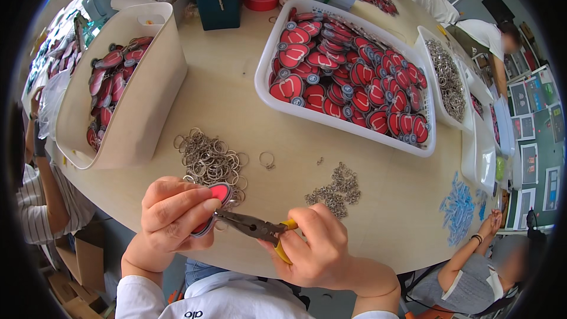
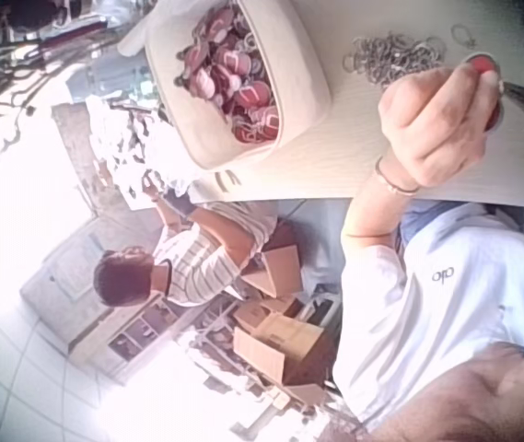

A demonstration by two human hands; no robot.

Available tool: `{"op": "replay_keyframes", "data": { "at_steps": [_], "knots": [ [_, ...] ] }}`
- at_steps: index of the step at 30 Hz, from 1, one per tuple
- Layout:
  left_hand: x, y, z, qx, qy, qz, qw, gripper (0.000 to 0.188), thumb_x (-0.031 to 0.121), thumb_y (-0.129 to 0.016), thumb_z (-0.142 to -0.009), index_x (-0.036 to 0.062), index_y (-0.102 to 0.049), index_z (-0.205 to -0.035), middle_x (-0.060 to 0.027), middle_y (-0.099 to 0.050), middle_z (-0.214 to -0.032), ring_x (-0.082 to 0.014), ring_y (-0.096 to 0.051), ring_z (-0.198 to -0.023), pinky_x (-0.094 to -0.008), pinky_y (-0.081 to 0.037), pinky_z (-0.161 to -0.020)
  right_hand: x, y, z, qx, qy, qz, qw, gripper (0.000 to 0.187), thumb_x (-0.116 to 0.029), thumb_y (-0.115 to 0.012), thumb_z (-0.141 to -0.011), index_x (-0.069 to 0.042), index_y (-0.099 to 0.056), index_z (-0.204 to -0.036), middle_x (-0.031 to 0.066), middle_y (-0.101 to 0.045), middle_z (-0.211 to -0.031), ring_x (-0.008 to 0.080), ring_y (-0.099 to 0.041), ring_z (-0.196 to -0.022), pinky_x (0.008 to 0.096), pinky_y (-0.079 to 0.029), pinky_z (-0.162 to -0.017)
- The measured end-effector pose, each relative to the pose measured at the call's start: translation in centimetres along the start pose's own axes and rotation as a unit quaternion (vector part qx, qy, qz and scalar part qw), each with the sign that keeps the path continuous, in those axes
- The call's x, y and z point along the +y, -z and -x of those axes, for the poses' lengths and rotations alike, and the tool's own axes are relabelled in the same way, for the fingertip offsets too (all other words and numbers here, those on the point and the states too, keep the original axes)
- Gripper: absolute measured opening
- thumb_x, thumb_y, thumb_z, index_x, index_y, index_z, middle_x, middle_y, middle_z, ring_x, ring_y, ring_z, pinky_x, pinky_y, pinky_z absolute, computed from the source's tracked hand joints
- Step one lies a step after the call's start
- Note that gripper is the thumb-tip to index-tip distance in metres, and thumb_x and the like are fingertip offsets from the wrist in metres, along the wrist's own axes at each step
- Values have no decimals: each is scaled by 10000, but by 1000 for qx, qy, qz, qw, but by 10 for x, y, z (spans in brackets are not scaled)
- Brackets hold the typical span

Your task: The person assembles keychains by attaching metal split rings to red heart-shaped charms using pliers. They repeatedly pick up a charm and a ring, open the ring with pliers, link it to the charm, and close it, placing the finished keychain into a white bin.

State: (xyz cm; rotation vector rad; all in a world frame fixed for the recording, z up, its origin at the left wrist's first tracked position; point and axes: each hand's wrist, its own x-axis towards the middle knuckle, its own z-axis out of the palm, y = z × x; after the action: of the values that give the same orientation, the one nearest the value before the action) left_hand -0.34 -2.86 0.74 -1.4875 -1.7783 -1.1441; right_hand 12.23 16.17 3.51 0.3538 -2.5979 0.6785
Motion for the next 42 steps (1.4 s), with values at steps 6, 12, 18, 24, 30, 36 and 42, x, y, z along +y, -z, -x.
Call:
{"op": "replay_keyframes", "data": {
  "at_steps": [6, 12, 18, 24, 30, 36, 42],
  "knots": [
    [-5, -10, -7, 75, -41, -11, 996, 285, -25, -700, -559, 47, -744, -830, -29, -652, -907, -150, -587, -719, -235, -469, -531, 7, 2, -1, -12, 31, 21, 999, 209, -120, -776, -668, 2, -606, -671, 109, -512, -809, 218, -477, -576, 295, -397, -458],
    [-5, -11, -6, 79, -51, -18, 995, 251, -37, -720, -585, 63, -736, -814, -20, -649, -910, -144, -586, -736, -226, -461, -526, 6, 2, -2, 7, 26, 46, 999, 233, -151, -794, -664, -1, -616, -679, 103, -511, -809, 224, -489, -611, 291, -403, -465],
    [-6, -6, -6, 60, -56, -23, 996, 292, -15, -697, -562, 60, -739, -841, -30, -651, -924, -152, -589, -738, -235, -473, -539, 6, 4, 1, -23, 28, 34, 999, 231, -155, -789, -674, -1, -617, -683, 97, -502, -799, 218, -483, -605, 300, -396, -454],
    [-4, 9, -16, 27, -22, -105, 994, 317, 12, -687, -553, 43, -734, -865, -34, -645, -909, -182, -600, -749, -271, -488, -562, 14, 7, -19, -40, 24, -53, 998, 261, -159, -783, -705, 12, -586, -694, 113, -510, -815, 244, -514, -612, 344, -430, -511],
    [-28, 69, -52, 155, 124, -323, 925, 122, -77, -671, -781, -20, -689, -887, -88, -675, -844, -213, -634, -751, -302, -505, -694, 79, -13, -76, 55, -142, 88, 984, 349, -250, -820, -689, 16, -608, -764, 128, -529, -915, 291, -535, -843, 402, -442, -749],
    [-114, 136, -79, -68, 316, -435, 840, 217, 134, -608, -899, -22, -660, -1040, -117, -690, -964, -316, -654, -848, -351, -492, -783, 115, -29, -110, 20, -201, 207, 957, 377, -257, -858, -629, 0, -649, -809, 133, -562, -954, 295, -554, -903, 407, -465, -789],
    [-127, 120, -60, -70, 145, -403, 901, 332, 125, -572, -923, 19, -572, -1238, -159, -626, -1153, -353, -626, -952, -382, -474, -884, 128, -35, -107, 52, -239, 137, 960, 365, -234, -862, -620, -16, -665, -837, 142, -581, -947, 304, -572, -916, 403, -472, -805]
  ]
}}
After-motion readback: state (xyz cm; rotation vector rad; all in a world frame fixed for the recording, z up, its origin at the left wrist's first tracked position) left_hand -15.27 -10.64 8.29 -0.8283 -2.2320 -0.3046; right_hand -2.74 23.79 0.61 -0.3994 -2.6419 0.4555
